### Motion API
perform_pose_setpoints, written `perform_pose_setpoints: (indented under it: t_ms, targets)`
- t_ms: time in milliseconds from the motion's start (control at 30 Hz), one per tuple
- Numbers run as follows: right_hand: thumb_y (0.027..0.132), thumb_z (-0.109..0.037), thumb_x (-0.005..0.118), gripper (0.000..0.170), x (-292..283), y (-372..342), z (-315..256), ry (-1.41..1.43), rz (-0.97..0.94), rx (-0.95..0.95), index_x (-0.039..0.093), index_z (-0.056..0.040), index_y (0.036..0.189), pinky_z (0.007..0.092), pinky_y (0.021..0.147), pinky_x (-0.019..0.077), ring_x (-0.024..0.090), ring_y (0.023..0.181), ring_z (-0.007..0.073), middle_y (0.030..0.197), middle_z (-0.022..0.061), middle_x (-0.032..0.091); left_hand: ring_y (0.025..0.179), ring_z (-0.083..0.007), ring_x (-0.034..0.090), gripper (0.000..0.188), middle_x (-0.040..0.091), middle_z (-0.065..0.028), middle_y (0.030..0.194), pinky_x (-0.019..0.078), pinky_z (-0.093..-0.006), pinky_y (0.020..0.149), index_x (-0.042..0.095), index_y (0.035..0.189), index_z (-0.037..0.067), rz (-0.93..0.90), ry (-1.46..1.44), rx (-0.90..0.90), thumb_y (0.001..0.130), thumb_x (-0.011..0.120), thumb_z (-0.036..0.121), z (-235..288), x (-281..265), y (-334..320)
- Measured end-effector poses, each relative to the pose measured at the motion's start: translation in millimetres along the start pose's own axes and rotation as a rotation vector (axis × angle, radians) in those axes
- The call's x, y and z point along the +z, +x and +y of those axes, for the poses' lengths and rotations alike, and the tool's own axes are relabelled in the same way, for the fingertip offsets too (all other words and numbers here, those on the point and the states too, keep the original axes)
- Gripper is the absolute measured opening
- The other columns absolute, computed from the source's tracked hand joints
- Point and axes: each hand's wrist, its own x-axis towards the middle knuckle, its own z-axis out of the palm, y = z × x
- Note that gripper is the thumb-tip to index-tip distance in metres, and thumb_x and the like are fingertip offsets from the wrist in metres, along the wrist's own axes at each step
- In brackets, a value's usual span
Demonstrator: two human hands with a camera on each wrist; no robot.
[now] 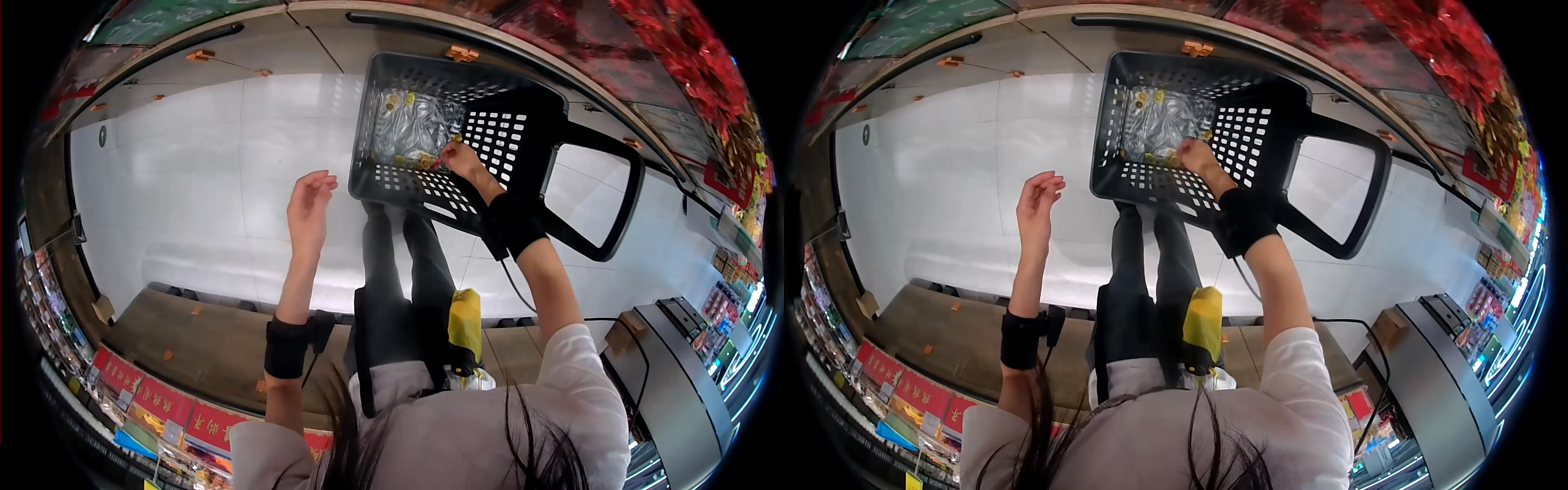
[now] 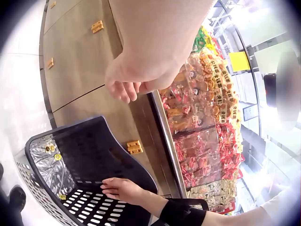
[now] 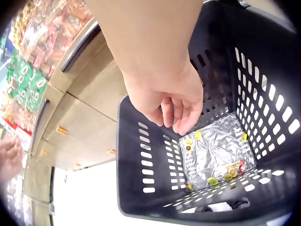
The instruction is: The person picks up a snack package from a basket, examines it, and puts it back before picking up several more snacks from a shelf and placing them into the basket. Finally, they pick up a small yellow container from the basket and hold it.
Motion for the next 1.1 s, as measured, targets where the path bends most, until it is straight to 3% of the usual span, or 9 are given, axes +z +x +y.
perform_pose_setpoints:
  t_ms: [67, 333, 633, 733, 800, 867, 967, 1067, 1100]
  targets:
    - [0.069, -0.011, 0.055, 0.013, 5, 20, 9, -0.078, 0.001, -0.004, 0.062, -0.0076, 0.08, 0.0343, 0.069, 0.0471, 0.061, 0.076, 0.0293, 0.079, 0.0146, 0.063, 0.092, -0.0153, 0.055, 0.021, 0.058, -0.0076, 0.096, 0.042, -0.0258, 0.08, 0.05, 0.106, 0.001, -0.014, -0.017, 0.001, 0.087, 0.048, 0.009, -13, 8, 12]
    - [0.067, -0.02, 0.064, 0.024, 46, 80, 47, -0.529, -0.284, -0.041, 0.059, -0.0078, 0.087, 0.0365, 0.073, 0.0449, 0.057, 0.086, 0.0297, 0.085, 0.0146, 0.06, 0.09, -0.0136, 0.055, 0.018, 0.059, -0.0054, 0.094, 0.0412, -0.0245, 0.078, 0.053, 0.104, 0.002, -0.008, -0.024, -0.049, 0.087, 0.049, 0.009, -57, 11, 52]
    - [0.071, -0.01, 0.056, 0.025, 111, 159, 91, -0.555, -0.399, -0.151, 0.055, -0.0035, 0.095, 0.0396, 0.075, 0.0449, 0.056, 0.089, 0.0329, 0.093, 0.018, 0.057, 0.092, -0.0151, 0.056, 0.019, 0.059, -0.0069, 0.096, 0.0428, -0.0262, 0.08, 0.053, 0.104, 0.002, 0.018, -0.002, 0.063, 0.089, 0.047, 0.01, -113, 0, 121]
    - [0.075, -0.012, 0.047, 0.016, 151, 179, 129, -0.55, -0.242, -0.437, 0.056, -0.0029, 0.085, 0.0413, 0.073, 0.0441, 0.056, 0.085, 0.0338, 0.086, 0.0179, 0.057, 0.092, -0.0158, 0.056, 0.019, 0.059, -0.0072, 0.096, 0.0433, -0.0275, 0.081, 0.053, 0.104, 0.002, 0.047, -0.014, 0.054, 0.089, 0.047, 0.011, -133, 3, 140]
    - [0.077, -0.016, 0.049, 0.016, 178, 197, 159, -0.664, -0.28, -0.567, 0.057, -0.004, 0.085, 0.0405, 0.071, 0.0452, 0.057, 0.081, 0.0325, 0.086, 0.0158, 0.057, 0.092, -0.0164, 0.056, 0.019, 0.059, -0.0075, 0.096, 0.0435, -0.0284, 0.082, 0.053, 0.104, 0.002, 0.047, -0.002, 0.062, 0.088, 0.047, 0.01, -148, 5, 151]
    - [0.079, -0.017, 0.047, 0.019, 203, 204, 183, -0.549, -0.153, -0.68, 0.058, -0.0049, 0.089, 0.0407, 0.071, 0.0457, 0.057, 0.082, 0.0303, 0.089, 0.0151, 0.056, 0.092, -0.0166, 0.056, 0.019, 0.059, -0.0075, 0.096, 0.0437, -0.0285, 0.081, 0.053, 0.104, 0.002, 0.047, 0.029, 0.065, 0.088, 0.047, 0.01, -164, 4, 160]
    - [0.081, -0.02, 0.045, 0.024, 246, 230, 219, -0.562, -0.152, -0.63, 0.058, -0.0056, 0.094, 0.0419, 0.072, 0.0456, 0.057, 0.084, 0.0299, 0.092, 0.0149, 0.056, 0.098, -0.0182, 0.055, 0.023, 0.057, -0.0081, 0.1, 0.0401, -0.0309, 0.087, 0.051, 0.108, 0.003, 0.053, 0.091, 0.051, 0.087, 0.044, 0.011, -188, -7, 173]
    - [0.084, -0.021, 0.042, 0.026, 245, 232, 210, -0.677, -0.403, -0.584, 0.056, -0.0045, 0.098, 0.0428, 0.075, 0.0449, 0.057, 0.085, 0.0316, 0.094, 0.0162, 0.056, 0.098, -0.0178, 0.055, 0.023, 0.058, -0.0078, 0.1, 0.0401, -0.0309, 0.087, 0.051, 0.108, 0.003, 0.056, 0.122, 0.048, 0.088, 0.043, 0.012, -207, -14, 182]
    - [0.084, -0.026, 0.041, 0.029, 255, 235, 223, -0.629, -0.31, -0.716, 0.054, -0.0032, 0.097, 0.0439, 0.077, 0.0435, 0.056, 0.086, 0.0345, 0.094, 0.0181, 0.057, 0.098, -0.0177, 0.055, 0.023, 0.058, -0.0078, 0.1, 0.0401, -0.0309, 0.087, 0.051, 0.108, 0.003, 0.056, 0.136, 0.043, 0.088, 0.043, 0.012, -212, -15, 184]
